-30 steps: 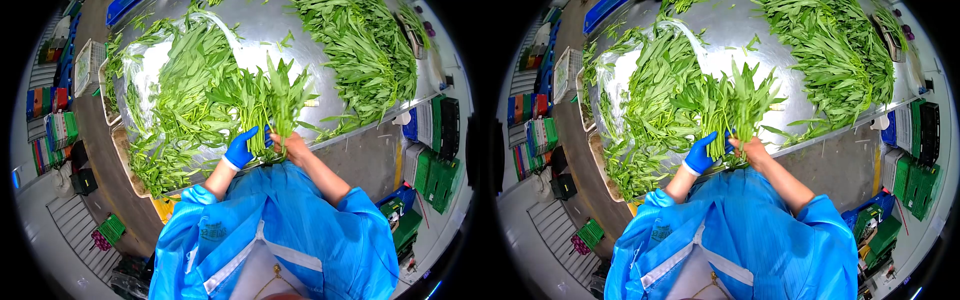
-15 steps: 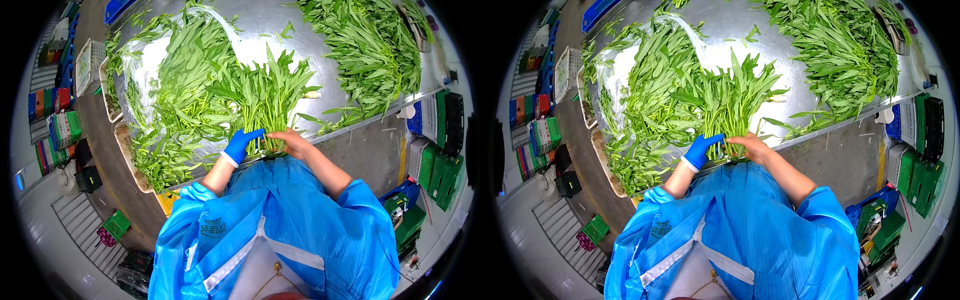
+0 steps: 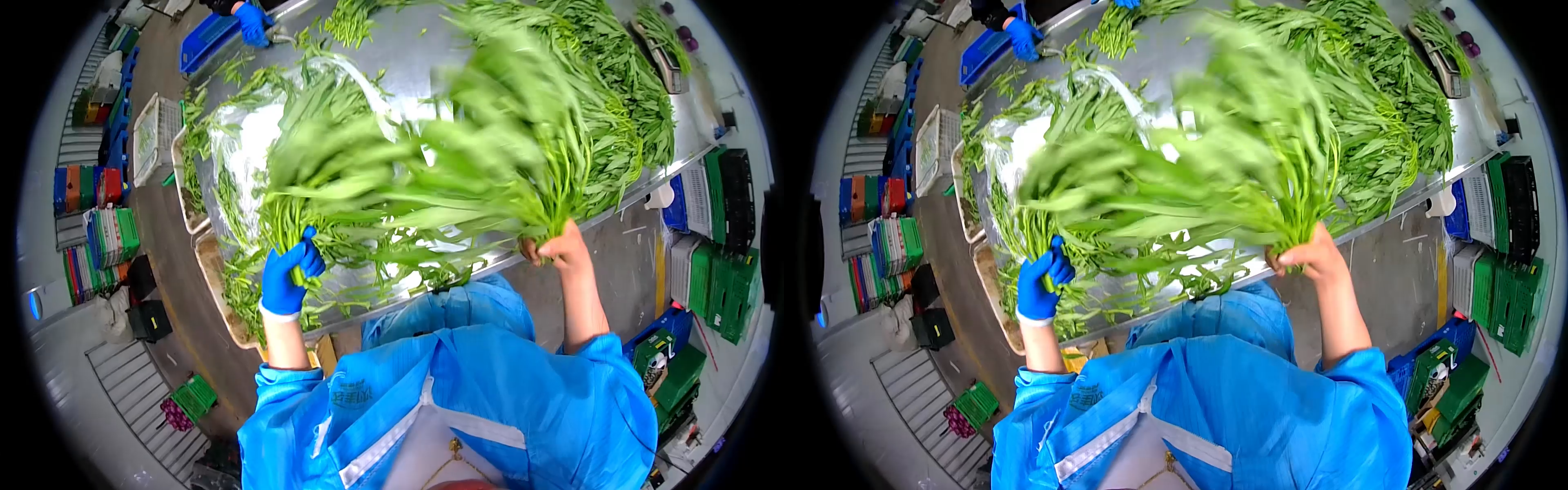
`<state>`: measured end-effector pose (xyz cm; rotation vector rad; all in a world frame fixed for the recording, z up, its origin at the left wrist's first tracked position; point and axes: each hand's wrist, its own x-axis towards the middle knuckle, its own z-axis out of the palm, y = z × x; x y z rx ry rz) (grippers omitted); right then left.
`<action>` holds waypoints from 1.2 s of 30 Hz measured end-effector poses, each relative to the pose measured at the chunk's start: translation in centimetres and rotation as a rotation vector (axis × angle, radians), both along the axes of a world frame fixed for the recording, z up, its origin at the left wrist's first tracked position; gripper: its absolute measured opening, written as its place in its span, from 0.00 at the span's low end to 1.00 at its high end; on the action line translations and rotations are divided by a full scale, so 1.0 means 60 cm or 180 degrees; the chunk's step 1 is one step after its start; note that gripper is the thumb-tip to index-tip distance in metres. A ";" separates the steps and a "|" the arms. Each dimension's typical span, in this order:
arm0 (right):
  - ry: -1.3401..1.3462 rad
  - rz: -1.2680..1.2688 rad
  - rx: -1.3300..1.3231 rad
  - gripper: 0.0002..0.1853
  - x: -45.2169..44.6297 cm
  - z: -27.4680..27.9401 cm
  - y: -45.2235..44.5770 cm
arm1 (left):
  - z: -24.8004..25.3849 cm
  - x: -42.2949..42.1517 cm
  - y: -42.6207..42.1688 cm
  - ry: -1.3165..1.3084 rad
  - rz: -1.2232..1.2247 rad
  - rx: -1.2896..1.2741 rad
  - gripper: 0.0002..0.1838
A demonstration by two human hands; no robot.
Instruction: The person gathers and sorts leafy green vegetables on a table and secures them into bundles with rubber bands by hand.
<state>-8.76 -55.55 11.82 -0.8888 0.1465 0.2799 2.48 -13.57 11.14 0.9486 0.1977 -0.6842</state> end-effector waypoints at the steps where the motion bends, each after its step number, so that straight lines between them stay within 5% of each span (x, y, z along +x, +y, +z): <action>1: 0.0264 -0.0115 -0.0617 0.10 0.010 -0.042 -0.001 | -0.009 0.009 -0.027 -0.0005 0.0161 0.0585 0.17; 2: 0.0522 -0.0227 -0.1241 0.09 0.025 -0.103 -0.004 | -0.044 0.018 -0.043 -0.0105 -0.0140 0.1318 0.16; 3: 0.0610 -0.0088 -0.2175 0.06 0.040 -0.155 -0.016 | -0.059 0.017 -0.059 -0.0106 -0.0252 0.1200 0.18; 6: 0.0854 -0.0887 -0.0919 0.11 0.059 -0.012 0.009 | -0.027 0.026 -0.084 -0.0060 -0.0123 0.0163 0.17; 10: 0.0278 -0.1425 -0.0928 0.15 0.071 0.018 0.042 | -0.026 0.025 -0.136 -0.0414 -0.0044 0.0530 0.16; 14: 0.0878 -0.1148 -0.0252 0.15 0.061 -0.052 0.122 | -0.074 -0.031 -0.219 0.0041 -0.0140 0.0222 0.19; 19: 0.2176 -0.0482 0.0047 0.13 0.014 -0.202 0.190 | -0.227 -0.093 -0.248 0.1915 -0.0475 0.0094 0.18; 22: 0.1748 -0.0148 -0.0424 0.13 0.005 -0.212 0.172 | -0.232 -0.100 -0.228 0.1141 -0.0958 0.0888 0.17; 24: 0.2051 -0.0188 -0.0339 0.16 0.003 -0.213 0.165 | -0.216 -0.097 -0.229 0.1416 -0.0645 0.0325 0.16; 29: 0.1740 -0.0361 -0.0410 0.16 0.011 -0.211 0.193 | -0.228 -0.098 -0.247 0.1030 -0.0430 0.0659 0.17; 34: 0.1301 -0.0517 -0.0853 0.14 0.019 -0.181 0.165 | -0.191 -0.087 -0.240 0.1283 -0.0032 0.0108 0.17; 36: 0.1097 -0.0483 -0.0818 0.13 0.015 -0.194 0.141 | -0.189 -0.078 -0.216 0.1246 -0.0444 0.0576 0.17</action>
